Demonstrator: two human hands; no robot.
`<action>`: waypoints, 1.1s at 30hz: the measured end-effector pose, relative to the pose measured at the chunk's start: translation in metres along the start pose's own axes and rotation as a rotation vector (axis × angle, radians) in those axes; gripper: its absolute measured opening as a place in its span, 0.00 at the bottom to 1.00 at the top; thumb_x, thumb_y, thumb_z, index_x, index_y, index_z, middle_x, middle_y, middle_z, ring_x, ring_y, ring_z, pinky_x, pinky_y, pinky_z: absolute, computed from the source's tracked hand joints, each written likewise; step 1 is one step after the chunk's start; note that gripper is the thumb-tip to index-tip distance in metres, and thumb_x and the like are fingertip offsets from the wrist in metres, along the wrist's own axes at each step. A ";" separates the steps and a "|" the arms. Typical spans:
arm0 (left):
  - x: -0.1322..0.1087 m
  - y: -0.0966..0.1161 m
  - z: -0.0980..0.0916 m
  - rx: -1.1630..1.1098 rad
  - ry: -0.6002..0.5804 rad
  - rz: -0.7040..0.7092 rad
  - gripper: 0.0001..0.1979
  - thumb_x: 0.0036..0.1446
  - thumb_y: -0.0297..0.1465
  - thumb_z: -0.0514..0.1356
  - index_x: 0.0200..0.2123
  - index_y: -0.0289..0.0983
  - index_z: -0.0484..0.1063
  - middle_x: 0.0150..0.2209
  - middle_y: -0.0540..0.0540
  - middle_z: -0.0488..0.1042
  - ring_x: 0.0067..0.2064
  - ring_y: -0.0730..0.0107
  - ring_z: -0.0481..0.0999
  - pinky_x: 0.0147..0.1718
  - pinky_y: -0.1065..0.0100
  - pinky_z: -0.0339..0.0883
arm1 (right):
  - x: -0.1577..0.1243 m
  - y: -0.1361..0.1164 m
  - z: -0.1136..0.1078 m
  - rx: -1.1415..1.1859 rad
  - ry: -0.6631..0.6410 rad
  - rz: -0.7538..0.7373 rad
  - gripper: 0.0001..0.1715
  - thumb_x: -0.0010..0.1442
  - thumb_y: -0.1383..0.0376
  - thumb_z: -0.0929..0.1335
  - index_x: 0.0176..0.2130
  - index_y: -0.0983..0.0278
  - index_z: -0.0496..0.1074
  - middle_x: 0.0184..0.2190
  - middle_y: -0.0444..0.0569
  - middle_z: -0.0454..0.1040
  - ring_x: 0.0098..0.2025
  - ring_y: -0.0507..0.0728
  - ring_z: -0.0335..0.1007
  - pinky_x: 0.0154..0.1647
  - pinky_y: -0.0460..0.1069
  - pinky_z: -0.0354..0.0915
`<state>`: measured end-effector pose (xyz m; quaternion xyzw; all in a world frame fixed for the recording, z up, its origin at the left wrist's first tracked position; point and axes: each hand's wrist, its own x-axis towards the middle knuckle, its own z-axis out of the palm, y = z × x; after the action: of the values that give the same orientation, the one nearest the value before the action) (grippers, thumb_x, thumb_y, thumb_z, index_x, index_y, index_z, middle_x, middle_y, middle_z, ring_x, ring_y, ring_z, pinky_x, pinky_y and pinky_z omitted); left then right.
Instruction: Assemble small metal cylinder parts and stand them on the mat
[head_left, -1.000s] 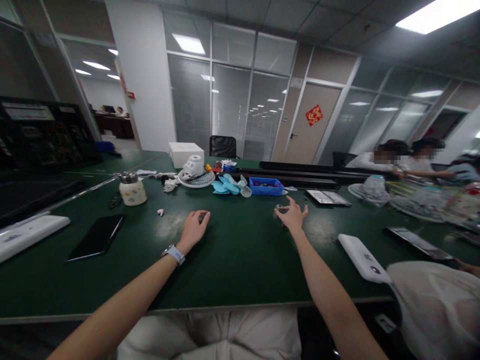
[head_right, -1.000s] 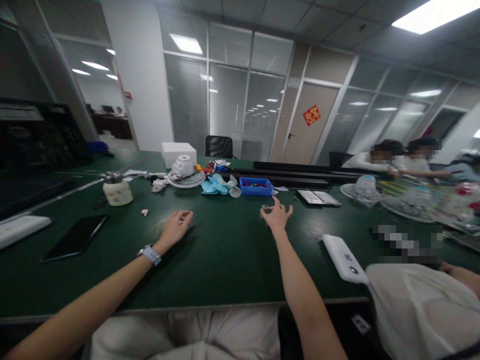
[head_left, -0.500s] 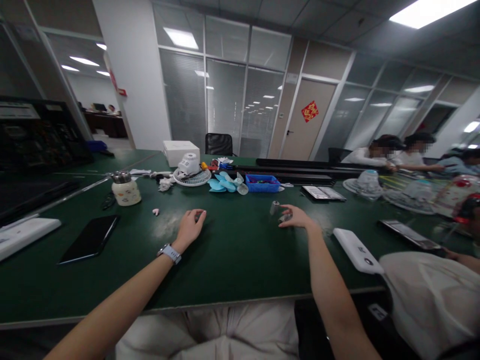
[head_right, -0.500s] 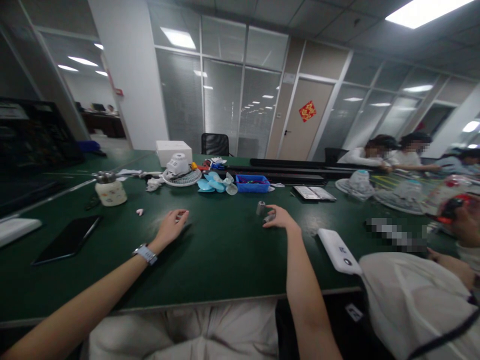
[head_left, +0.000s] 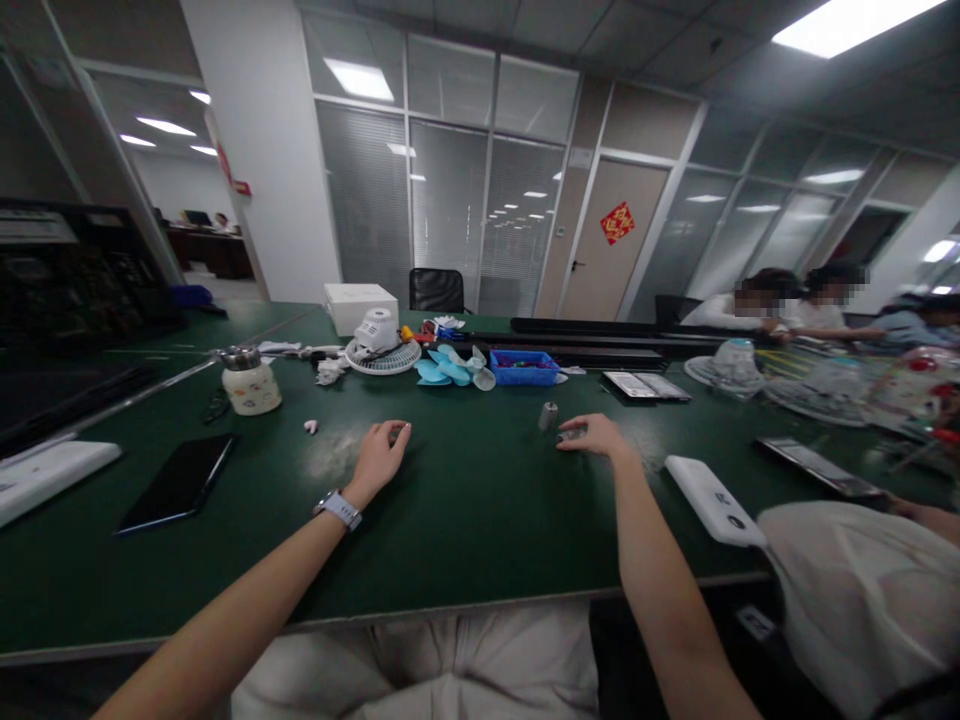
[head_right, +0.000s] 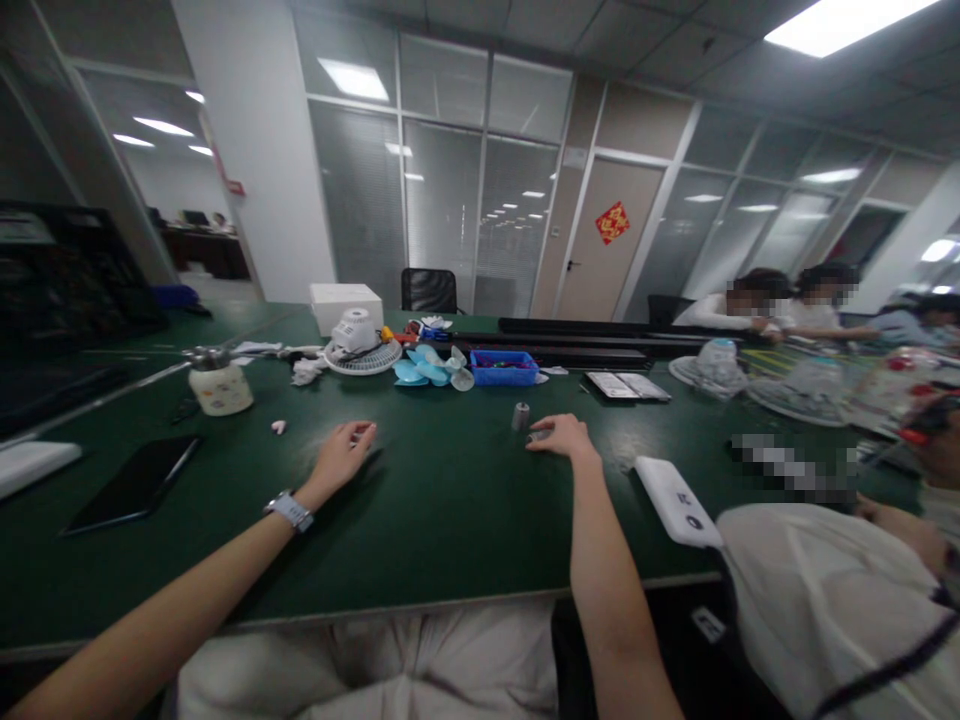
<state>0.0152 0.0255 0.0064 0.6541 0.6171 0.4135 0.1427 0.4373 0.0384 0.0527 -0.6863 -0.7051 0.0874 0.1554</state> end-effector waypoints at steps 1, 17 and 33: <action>0.000 0.000 0.000 -0.002 0.002 -0.003 0.26 0.60 0.46 0.49 0.47 0.33 0.73 0.45 0.38 0.71 0.41 0.60 0.74 0.44 0.60 0.67 | -0.001 -0.002 -0.001 -0.041 -0.012 0.012 0.25 0.44 0.50 0.75 0.43 0.52 0.78 0.43 0.46 0.77 0.50 0.63 0.70 0.51 0.56 0.62; 0.001 -0.002 0.001 0.007 -0.013 0.012 0.26 0.60 0.47 0.49 0.46 0.33 0.74 0.45 0.38 0.71 0.40 0.62 0.74 0.42 0.61 0.68 | 0.004 0.004 0.009 -0.072 0.098 0.033 0.18 0.56 0.52 0.69 0.46 0.50 0.74 0.42 0.44 0.77 0.49 0.60 0.69 0.52 0.57 0.56; 0.009 -0.010 -0.001 0.079 -0.056 0.119 0.29 0.58 0.49 0.47 0.41 0.34 0.77 0.41 0.37 0.73 0.41 0.58 0.73 0.44 0.59 0.66 | 0.027 0.020 0.051 0.412 0.522 0.311 0.22 0.63 0.54 0.63 0.51 0.64 0.66 0.44 0.55 0.76 0.45 0.59 0.73 0.45 0.50 0.65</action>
<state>0.0069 0.0355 0.0029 0.7060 0.5885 0.3785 0.1091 0.4387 0.0710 0.0014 -0.7388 -0.4963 0.0723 0.4500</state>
